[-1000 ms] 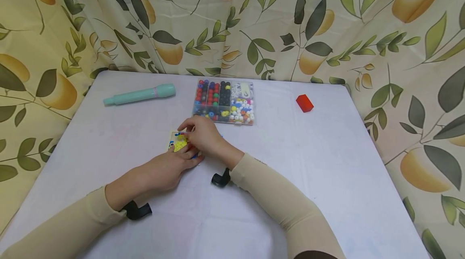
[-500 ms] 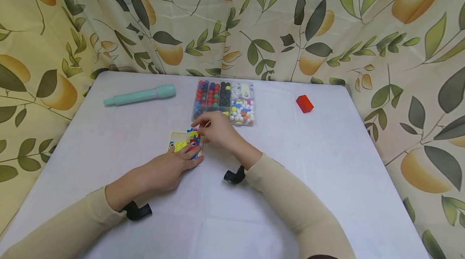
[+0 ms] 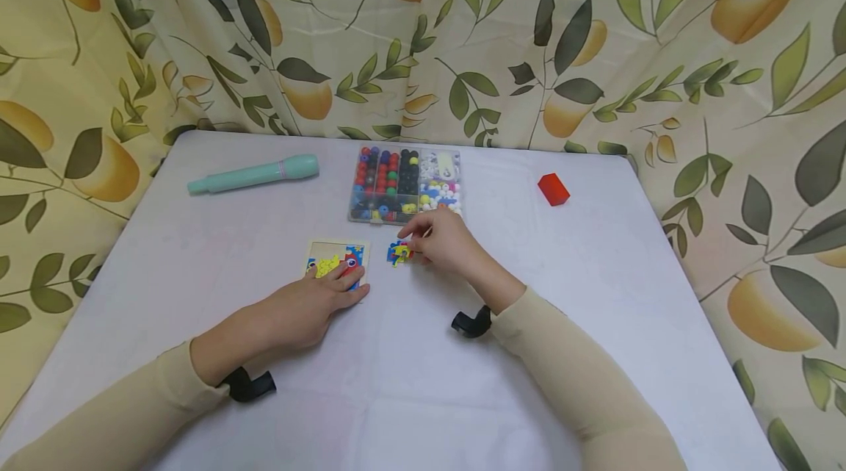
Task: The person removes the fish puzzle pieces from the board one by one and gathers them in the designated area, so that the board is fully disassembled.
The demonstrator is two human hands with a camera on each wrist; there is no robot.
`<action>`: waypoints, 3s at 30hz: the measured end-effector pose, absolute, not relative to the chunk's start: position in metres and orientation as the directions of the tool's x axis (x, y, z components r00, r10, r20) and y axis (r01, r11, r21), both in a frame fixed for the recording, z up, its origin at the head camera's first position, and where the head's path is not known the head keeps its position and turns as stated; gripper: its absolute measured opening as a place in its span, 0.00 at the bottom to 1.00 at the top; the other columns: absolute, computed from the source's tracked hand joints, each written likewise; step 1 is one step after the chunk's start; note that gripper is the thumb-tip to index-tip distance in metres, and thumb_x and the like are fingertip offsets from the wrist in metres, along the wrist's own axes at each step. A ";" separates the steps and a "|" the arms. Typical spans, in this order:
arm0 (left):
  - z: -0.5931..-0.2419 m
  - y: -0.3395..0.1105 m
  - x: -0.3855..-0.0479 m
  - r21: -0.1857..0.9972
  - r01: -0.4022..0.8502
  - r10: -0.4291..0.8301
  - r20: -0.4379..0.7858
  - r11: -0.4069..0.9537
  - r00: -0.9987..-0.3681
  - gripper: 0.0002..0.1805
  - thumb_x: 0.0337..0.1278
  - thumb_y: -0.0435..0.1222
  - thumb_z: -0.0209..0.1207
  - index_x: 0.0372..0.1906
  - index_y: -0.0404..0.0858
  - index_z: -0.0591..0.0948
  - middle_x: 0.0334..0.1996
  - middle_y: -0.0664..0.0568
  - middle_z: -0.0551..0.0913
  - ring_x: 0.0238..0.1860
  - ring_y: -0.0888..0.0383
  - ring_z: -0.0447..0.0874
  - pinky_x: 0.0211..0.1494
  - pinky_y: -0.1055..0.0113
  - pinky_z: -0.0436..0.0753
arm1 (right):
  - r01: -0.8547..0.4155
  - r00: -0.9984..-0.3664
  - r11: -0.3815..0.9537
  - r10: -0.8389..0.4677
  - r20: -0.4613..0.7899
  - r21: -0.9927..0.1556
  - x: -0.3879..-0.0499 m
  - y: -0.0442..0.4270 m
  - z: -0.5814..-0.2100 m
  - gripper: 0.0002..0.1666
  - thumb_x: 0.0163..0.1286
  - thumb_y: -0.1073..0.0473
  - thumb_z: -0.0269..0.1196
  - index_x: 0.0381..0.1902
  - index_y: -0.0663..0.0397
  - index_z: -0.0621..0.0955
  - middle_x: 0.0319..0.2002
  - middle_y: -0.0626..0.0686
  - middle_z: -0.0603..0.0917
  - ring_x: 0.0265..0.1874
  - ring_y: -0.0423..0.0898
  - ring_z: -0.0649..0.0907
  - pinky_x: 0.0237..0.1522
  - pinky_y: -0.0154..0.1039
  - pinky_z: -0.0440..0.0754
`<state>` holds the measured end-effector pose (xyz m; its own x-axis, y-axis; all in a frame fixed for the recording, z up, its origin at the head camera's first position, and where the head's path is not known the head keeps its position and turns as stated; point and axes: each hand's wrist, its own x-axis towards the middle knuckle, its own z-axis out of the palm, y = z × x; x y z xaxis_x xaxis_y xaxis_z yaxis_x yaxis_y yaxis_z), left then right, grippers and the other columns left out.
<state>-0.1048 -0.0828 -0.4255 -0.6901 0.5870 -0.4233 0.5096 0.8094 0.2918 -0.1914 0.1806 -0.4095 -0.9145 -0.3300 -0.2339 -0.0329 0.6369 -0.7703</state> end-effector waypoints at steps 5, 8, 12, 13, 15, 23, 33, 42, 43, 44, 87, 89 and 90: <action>-0.427 -0.083 -0.104 0.288 0.516 0.591 -0.420 0.806 -0.689 0.40 0.73 0.28 0.57 0.85 0.52 0.65 0.89 0.53 0.54 0.90 0.45 0.46 0.83 0.30 0.61 | -0.030 -0.914 0.658 -0.323 -0.247 -0.752 -0.190 0.200 -0.415 0.10 0.74 0.68 0.69 0.48 0.56 0.93 0.45 0.61 0.88 0.26 0.52 0.86 0.32 0.45 0.90; -0.426 -0.084 -0.104 0.294 0.513 0.591 -0.418 0.807 -0.690 0.40 0.73 0.28 0.56 0.85 0.52 0.64 0.89 0.53 0.53 0.90 0.46 0.46 0.83 0.30 0.61 | -0.012 -0.910 0.671 -0.314 -0.270 -0.742 -0.190 0.209 -0.418 0.10 0.73 0.68 0.69 0.48 0.56 0.93 0.42 0.60 0.88 0.26 0.52 0.86 0.32 0.43 0.89; -0.425 -0.085 -0.102 0.302 0.513 0.595 -0.411 0.804 -0.690 0.40 0.73 0.27 0.54 0.85 0.51 0.64 0.89 0.53 0.53 0.90 0.45 0.45 0.83 0.30 0.61 | 0.016 -0.906 0.677 -0.302 -0.297 -0.736 -0.191 0.218 -0.420 0.11 0.73 0.69 0.68 0.48 0.55 0.93 0.42 0.58 0.89 0.27 0.50 0.85 0.32 0.41 0.89; -0.424 -0.085 -0.102 0.304 0.514 0.597 -0.409 0.802 -0.690 0.39 0.73 0.26 0.53 0.85 0.51 0.64 0.89 0.53 0.53 0.90 0.45 0.46 0.83 0.30 0.61 | 0.021 -0.904 0.677 -0.301 -0.302 -0.736 -0.191 0.220 -0.421 0.11 0.73 0.70 0.68 0.47 0.55 0.93 0.42 0.58 0.89 0.27 0.50 0.85 0.32 0.41 0.89; -0.423 -0.086 -0.101 0.308 0.515 0.600 -0.405 0.800 -0.690 0.39 0.73 0.26 0.53 0.85 0.50 0.65 0.89 0.52 0.54 0.90 0.45 0.46 0.82 0.30 0.61 | 0.025 -0.899 0.674 -0.308 -0.312 -0.738 -0.192 0.223 -0.421 0.11 0.73 0.70 0.67 0.47 0.55 0.93 0.42 0.58 0.89 0.27 0.50 0.85 0.32 0.41 0.88; -0.422 -0.086 -0.101 0.306 0.518 0.602 -0.399 0.799 -0.692 0.39 0.73 0.26 0.53 0.85 0.50 0.65 0.89 0.52 0.54 0.90 0.45 0.46 0.82 0.30 0.61 | 0.028 -0.874 0.662 -0.347 -0.339 -0.749 -0.194 0.229 -0.425 0.11 0.73 0.71 0.67 0.46 0.59 0.92 0.43 0.60 0.91 0.28 0.48 0.84 0.31 0.37 0.85; -0.424 -0.086 -0.102 0.298 0.526 0.605 -0.393 0.796 -0.693 0.39 0.73 0.26 0.54 0.85 0.50 0.65 0.89 0.51 0.55 0.90 0.44 0.46 0.82 0.29 0.61 | -0.025 -0.916 0.739 -0.287 -0.281 -0.674 -0.191 0.223 -0.428 0.11 0.71 0.71 0.68 0.43 0.54 0.94 0.47 0.57 0.92 0.40 0.49 0.82 0.39 0.39 0.80; -0.424 -0.085 -0.103 0.299 0.522 0.602 -0.398 0.799 -0.692 0.40 0.73 0.27 0.56 0.85 0.51 0.65 0.89 0.52 0.55 0.90 0.44 0.47 0.82 0.29 0.61 | -0.030 -0.933 0.767 -0.251 -0.258 -0.641 -0.190 0.221 -0.432 0.11 0.70 0.70 0.69 0.43 0.52 0.94 0.43 0.56 0.89 0.42 0.51 0.81 0.41 0.40 0.79; -0.424 -0.085 -0.103 0.300 0.522 0.602 -0.397 0.798 -0.693 0.40 0.73 0.27 0.56 0.85 0.51 0.65 0.89 0.51 0.55 0.90 0.44 0.47 0.82 0.29 0.61 | -0.031 -0.935 0.772 -0.247 -0.254 -0.635 -0.189 0.221 -0.432 0.11 0.70 0.70 0.69 0.43 0.52 0.94 0.42 0.56 0.89 0.42 0.51 0.81 0.41 0.40 0.79; -0.424 -0.085 -0.103 0.299 0.523 0.602 -0.397 0.798 -0.693 0.40 0.73 0.27 0.56 0.85 0.51 0.65 0.89 0.51 0.55 0.90 0.43 0.47 0.82 0.29 0.61 | -0.034 -0.937 0.776 -0.244 -0.250 -0.630 -0.189 0.220 -0.433 0.11 0.70 0.70 0.70 0.43 0.51 0.94 0.41 0.55 0.88 0.42 0.50 0.81 0.41 0.39 0.79; -0.426 -0.087 -0.103 0.296 0.549 0.624 -0.372 0.782 -0.688 0.39 0.74 0.26 0.54 0.85 0.51 0.66 0.89 0.51 0.54 0.90 0.46 0.47 0.81 0.27 0.62 | -0.442 -0.747 0.656 -0.647 -0.154 -0.612 -0.202 0.113 -0.428 0.19 0.67 0.66 0.72 0.54 0.45 0.92 0.47 0.50 0.86 0.39 0.44 0.80 0.44 0.39 0.80; -0.426 -0.088 -0.103 0.297 0.551 0.626 -0.371 0.779 -0.685 0.39 0.74 0.26 0.53 0.85 0.51 0.65 0.89 0.51 0.55 0.90 0.47 0.46 0.81 0.27 0.62 | -0.443 -0.743 0.660 -0.649 -0.163 -0.606 -0.201 0.109 -0.429 0.19 0.67 0.66 0.72 0.53 0.45 0.93 0.46 0.50 0.85 0.40 0.44 0.79 0.43 0.39 0.79; -0.426 -0.088 -0.103 0.298 0.553 0.629 -0.371 0.778 -0.684 0.39 0.74 0.26 0.53 0.85 0.51 0.65 0.88 0.51 0.55 0.90 0.47 0.46 0.80 0.27 0.62 | -0.446 -0.742 0.663 -0.649 -0.167 -0.601 -0.201 0.107 -0.429 0.19 0.67 0.65 0.72 0.53 0.45 0.93 0.45 0.50 0.85 0.40 0.44 0.79 0.42 0.39 0.78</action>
<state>-0.1032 -0.0876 -0.4259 -0.6836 0.6286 -0.3709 0.5532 0.7777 0.2984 -0.2008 0.1073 -0.4293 -0.7420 -0.6494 -0.1667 -0.4457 0.6635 -0.6010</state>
